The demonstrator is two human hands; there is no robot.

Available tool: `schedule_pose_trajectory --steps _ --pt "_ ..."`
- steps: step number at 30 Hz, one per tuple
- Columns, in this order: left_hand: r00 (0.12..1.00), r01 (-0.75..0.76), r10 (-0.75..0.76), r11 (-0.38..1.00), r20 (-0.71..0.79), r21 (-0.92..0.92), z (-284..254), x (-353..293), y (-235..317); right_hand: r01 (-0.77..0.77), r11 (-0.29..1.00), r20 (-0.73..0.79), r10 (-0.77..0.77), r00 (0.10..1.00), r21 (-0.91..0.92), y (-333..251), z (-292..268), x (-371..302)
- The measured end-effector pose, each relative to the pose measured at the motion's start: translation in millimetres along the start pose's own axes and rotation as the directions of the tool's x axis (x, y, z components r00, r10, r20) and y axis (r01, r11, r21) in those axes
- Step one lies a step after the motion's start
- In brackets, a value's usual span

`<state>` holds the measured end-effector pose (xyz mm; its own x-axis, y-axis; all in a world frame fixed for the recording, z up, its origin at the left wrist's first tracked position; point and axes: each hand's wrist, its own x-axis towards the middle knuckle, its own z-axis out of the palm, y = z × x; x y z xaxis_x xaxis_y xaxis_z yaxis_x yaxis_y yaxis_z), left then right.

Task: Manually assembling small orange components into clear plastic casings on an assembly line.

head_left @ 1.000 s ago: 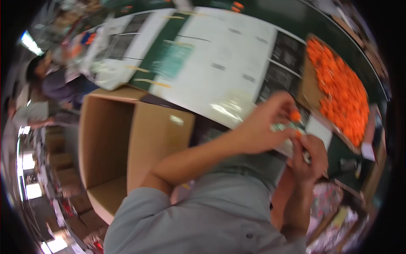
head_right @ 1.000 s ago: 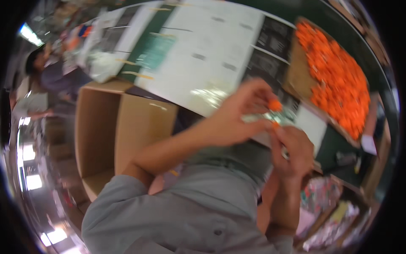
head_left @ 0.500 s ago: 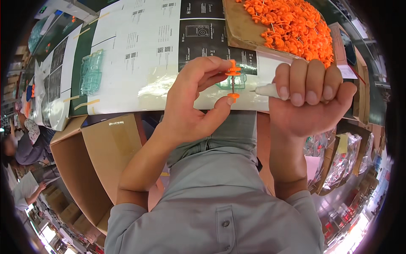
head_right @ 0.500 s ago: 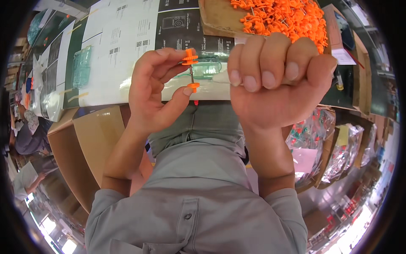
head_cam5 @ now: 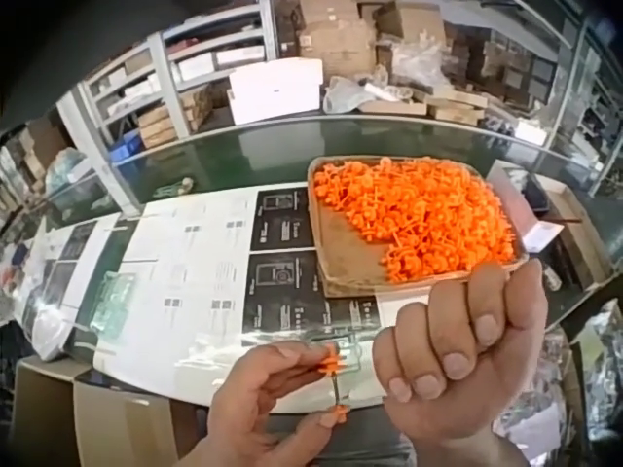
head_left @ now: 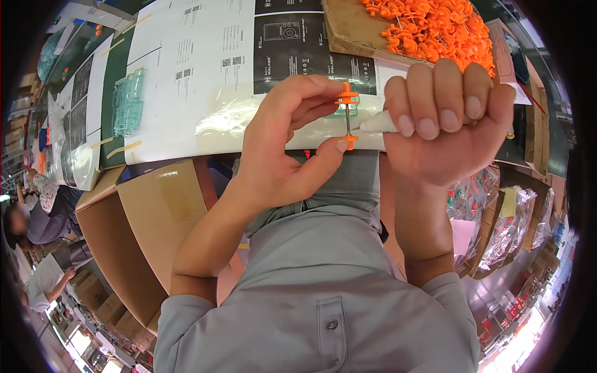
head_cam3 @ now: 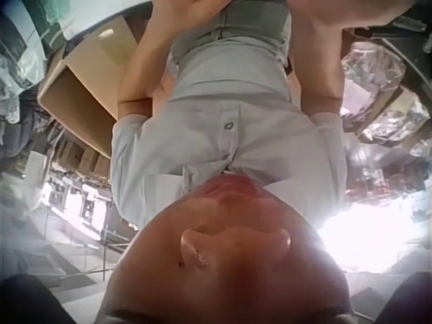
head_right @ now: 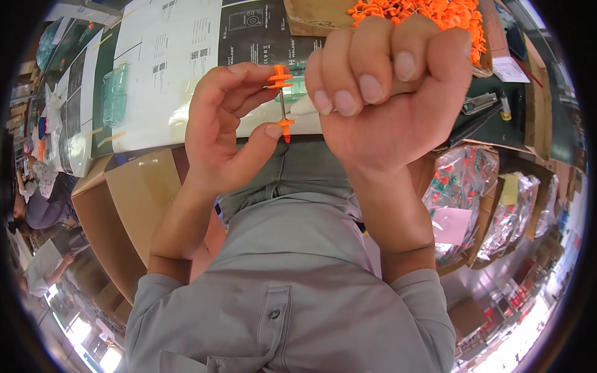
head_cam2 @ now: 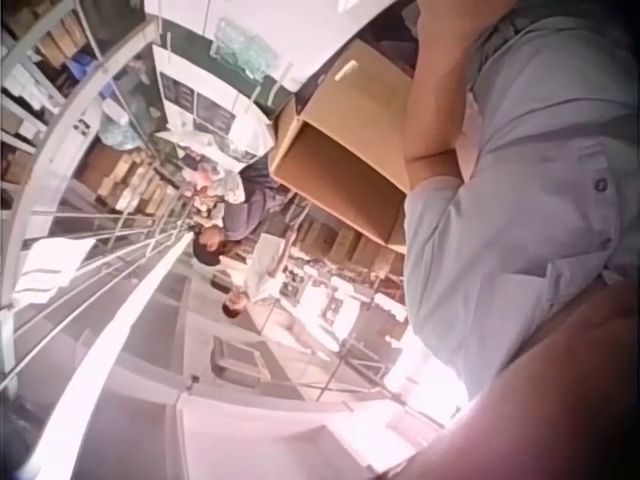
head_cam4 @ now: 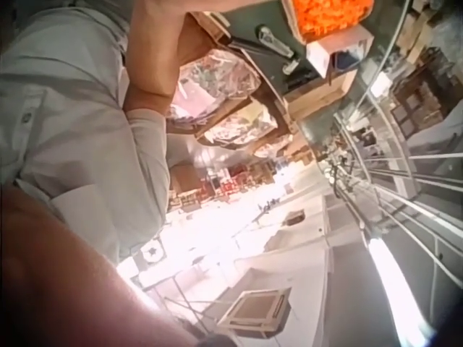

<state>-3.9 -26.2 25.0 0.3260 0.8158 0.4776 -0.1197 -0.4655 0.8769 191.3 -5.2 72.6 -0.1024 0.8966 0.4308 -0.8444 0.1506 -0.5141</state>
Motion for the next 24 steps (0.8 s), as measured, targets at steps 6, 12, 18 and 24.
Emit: schedule_pose_trajectory --steps 6,12,18,24 --pt "0.997 -0.015 0.015 1.000 0.077 0.002 -0.9 1.7 4.6 0.123 0.986 -0.022 -0.127 0.992 -0.114 -6.1 -3.3 0.9" --pt "1.000 0.006 -0.006 1.000 -0.006 -0.022 6.4 -0.3 -0.4 0.113 0.988 -0.034 -0.117 0.993 -0.109 -10.9 -4.6 -2.9" --pt "0.997 0.000 -0.032 0.913 0.073 0.408 9.1 7.5 -9.4 0.168 0.965 -0.057 -0.182 0.982 -0.201 -3.7 -5.5 -3.9" --pt "0.993 -0.106 0.049 0.766 0.107 0.634 15.5 13.8 -34.0 0.141 0.956 -0.142 -0.182 0.973 -0.259 -0.5 -13.5 -11.8"
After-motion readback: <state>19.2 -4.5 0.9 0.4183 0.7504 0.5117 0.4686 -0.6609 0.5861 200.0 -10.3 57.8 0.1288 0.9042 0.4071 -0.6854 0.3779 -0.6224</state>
